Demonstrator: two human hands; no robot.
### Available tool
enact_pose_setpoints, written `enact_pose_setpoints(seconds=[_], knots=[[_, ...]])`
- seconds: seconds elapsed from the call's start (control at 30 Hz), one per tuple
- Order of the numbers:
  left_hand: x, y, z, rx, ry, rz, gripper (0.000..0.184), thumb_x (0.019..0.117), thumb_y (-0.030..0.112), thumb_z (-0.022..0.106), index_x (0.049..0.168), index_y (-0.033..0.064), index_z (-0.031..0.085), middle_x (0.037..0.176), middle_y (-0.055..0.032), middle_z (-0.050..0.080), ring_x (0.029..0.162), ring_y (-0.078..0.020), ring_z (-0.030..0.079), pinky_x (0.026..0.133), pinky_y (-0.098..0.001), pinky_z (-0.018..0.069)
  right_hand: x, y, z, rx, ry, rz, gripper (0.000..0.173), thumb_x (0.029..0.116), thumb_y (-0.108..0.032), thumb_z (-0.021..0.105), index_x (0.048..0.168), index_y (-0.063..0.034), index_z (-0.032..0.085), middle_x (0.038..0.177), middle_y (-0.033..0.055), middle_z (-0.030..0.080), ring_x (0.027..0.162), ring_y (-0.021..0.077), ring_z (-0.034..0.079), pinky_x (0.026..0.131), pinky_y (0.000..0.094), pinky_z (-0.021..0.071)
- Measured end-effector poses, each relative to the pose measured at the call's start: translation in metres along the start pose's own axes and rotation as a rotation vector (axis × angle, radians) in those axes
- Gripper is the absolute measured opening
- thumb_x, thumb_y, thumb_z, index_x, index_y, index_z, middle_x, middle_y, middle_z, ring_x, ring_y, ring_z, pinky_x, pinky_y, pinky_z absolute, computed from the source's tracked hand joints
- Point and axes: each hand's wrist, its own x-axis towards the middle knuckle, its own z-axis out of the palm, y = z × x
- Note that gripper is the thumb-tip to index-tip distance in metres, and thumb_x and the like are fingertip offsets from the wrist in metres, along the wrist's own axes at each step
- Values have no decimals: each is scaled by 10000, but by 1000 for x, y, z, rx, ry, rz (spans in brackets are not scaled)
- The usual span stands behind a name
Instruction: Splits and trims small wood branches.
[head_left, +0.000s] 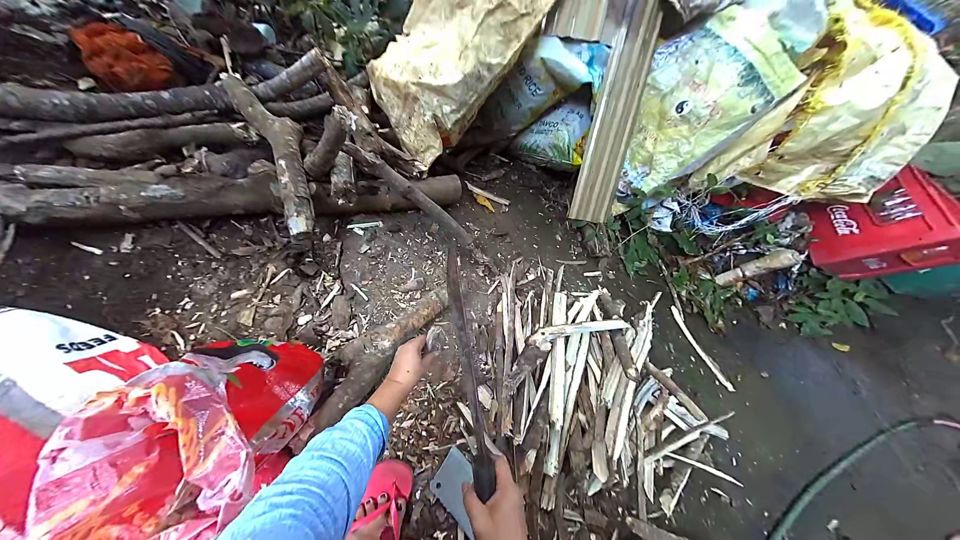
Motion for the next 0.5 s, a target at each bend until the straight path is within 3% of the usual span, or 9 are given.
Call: enact_pose_setpoints(seconds=[0.23,0.5], knots=[[0,0,1,-5,-10,-11,356,1019,162,642,1274,-85,623,1230,-270,677,1186,-371,662,1085,-500,474,2,1,7,-54,-12,-4,487,840,-85,733,1248,139,589,830,234,675,736,335,667,729,524,550],[-1,3,4,36,-36,1,338,1033,142,603,1280,-89,615,1258,-269,664,1214,-369,646,1105,-491,458,9,1,7,-178,-113,138,503,870,-111,722,1308,86,575,919,255,698,848,397,696,806,583,545]])
